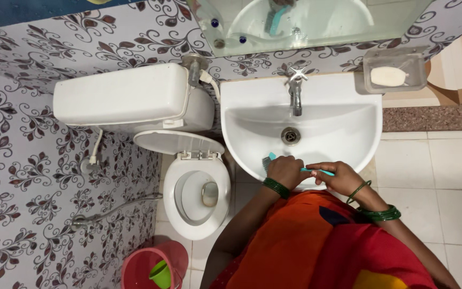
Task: The person cleans a bathroom sink by scrubbing the basin and the area around the faucet with a brush.
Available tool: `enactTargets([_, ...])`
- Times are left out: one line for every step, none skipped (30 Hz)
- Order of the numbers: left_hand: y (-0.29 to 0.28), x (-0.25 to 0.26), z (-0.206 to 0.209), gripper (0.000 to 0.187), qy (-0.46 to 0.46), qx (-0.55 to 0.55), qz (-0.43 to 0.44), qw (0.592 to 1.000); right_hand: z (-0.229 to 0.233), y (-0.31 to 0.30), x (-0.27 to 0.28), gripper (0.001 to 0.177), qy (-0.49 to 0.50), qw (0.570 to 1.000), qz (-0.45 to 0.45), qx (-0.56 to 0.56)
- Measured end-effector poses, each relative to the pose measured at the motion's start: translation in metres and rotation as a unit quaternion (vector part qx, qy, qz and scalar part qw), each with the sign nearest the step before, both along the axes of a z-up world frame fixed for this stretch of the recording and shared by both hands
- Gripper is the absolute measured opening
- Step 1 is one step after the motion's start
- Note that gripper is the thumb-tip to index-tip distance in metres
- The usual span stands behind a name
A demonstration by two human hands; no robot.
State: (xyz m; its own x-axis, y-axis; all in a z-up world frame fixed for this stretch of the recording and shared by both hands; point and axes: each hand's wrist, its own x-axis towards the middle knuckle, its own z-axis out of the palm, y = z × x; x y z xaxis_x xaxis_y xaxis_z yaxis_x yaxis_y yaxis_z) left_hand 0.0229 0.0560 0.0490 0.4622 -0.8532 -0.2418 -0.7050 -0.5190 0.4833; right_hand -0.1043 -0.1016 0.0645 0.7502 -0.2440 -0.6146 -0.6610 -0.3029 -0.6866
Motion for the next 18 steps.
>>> enactTargets([-0.002,0.000,0.000,0.048,-0.008,0.000,-0.004,1.000,0.000,-0.003,0.003,0.036,-0.001,1.000,0.000,0.000])
enactTargets([-0.005,-0.002,-0.001,0.051,-0.015,-0.002,-0.009,1.000,0.002,-0.006,0.004,0.036,0.005,1.000,0.001,0.006])
enactTargets([-0.007,-0.005,-0.002,0.051,-0.015,-0.003,-0.012,1.000,0.003,-0.009,0.003,0.035,0.010,1.000,0.003,0.013])
enactTargets([-0.009,-0.008,-0.003,0.050,-0.021,-0.018,-0.014,1.000,0.006,-0.012,0.001,0.035,0.009,1.000,0.000,0.011])
enactTargets([-0.013,-0.011,-0.004,0.049,-0.027,-0.033,-0.017,0.999,0.010,-0.014,-0.002,0.036,0.005,1.000,0.000,0.001])
enactTargets([-0.018,-0.015,-0.005,0.049,-0.026,-0.032,-0.022,0.999,0.015,-0.014,-0.007,0.036,0.004,1.000,-0.001,-0.006])
enactTargets([-0.024,-0.020,-0.006,0.050,0.013,-0.017,-0.047,0.999,0.022,-0.017,-0.011,0.036,0.006,1.000,-0.006,-0.005])
enactTargets([-0.030,-0.022,-0.006,0.051,0.050,-0.001,-0.074,0.996,0.031,-0.021,-0.014,0.037,0.026,0.998,0.016,-0.054])
enactTargets([-0.038,-0.027,-0.006,0.051,0.049,0.001,-0.081,0.995,0.042,-0.024,-0.018,0.037,0.046,0.993,0.038,-0.103])
enactTargets([-0.047,-0.032,-0.008,0.049,0.090,0.008,-0.108,0.990,0.053,-0.024,-0.022,0.037,0.045,0.993,0.029,-0.101])
enactTargets([-0.055,-0.037,-0.010,0.049,0.130,0.015,-0.135,0.982,0.065,-0.025,-0.029,0.037,0.083,0.983,0.033,-0.163])
enactTargets([-0.064,-0.042,-0.014,0.049,0.130,0.016,-0.142,0.981,0.077,-0.026,-0.035,0.037,0.123,0.966,0.038,-0.224])
enactTargets([-0.071,-0.047,-0.020,0.054,0.161,-0.043,-0.151,0.974,0.087,-0.025,-0.039,0.037,0.124,0.966,0.031,-0.223])
enactTargets([-0.079,-0.053,-0.026,0.062,0.195,-0.104,-0.159,0.962,0.096,-0.026,-0.043,0.037,0.134,0.957,0.026,-0.256])
enactTargets([-0.089,-0.059,-0.032,0.062,0.197,-0.104,-0.166,0.961,0.102,-0.026,-0.048,0.038,0.144,0.946,0.022,-0.290])
enactTargets([-0.099,-0.063,-0.037,0.065,0.179,-0.138,-0.180,0.957,0.107,-0.026,-0.052,0.038,0.147,0.945,0.020,-0.290])
enactTargets([-0.107,-0.067,-0.040,0.069,0.160,-0.172,-0.195,0.952,0.112,-0.028,-0.056,0.039,0.135,0.937,0.022,-0.322])
enactTargets([-0.110,-0.069,-0.042,0.069,0.161,-0.170,-0.194,0.953,0.113,-0.028,-0.059,0.041,0.121,0.928,0.028,-0.351])
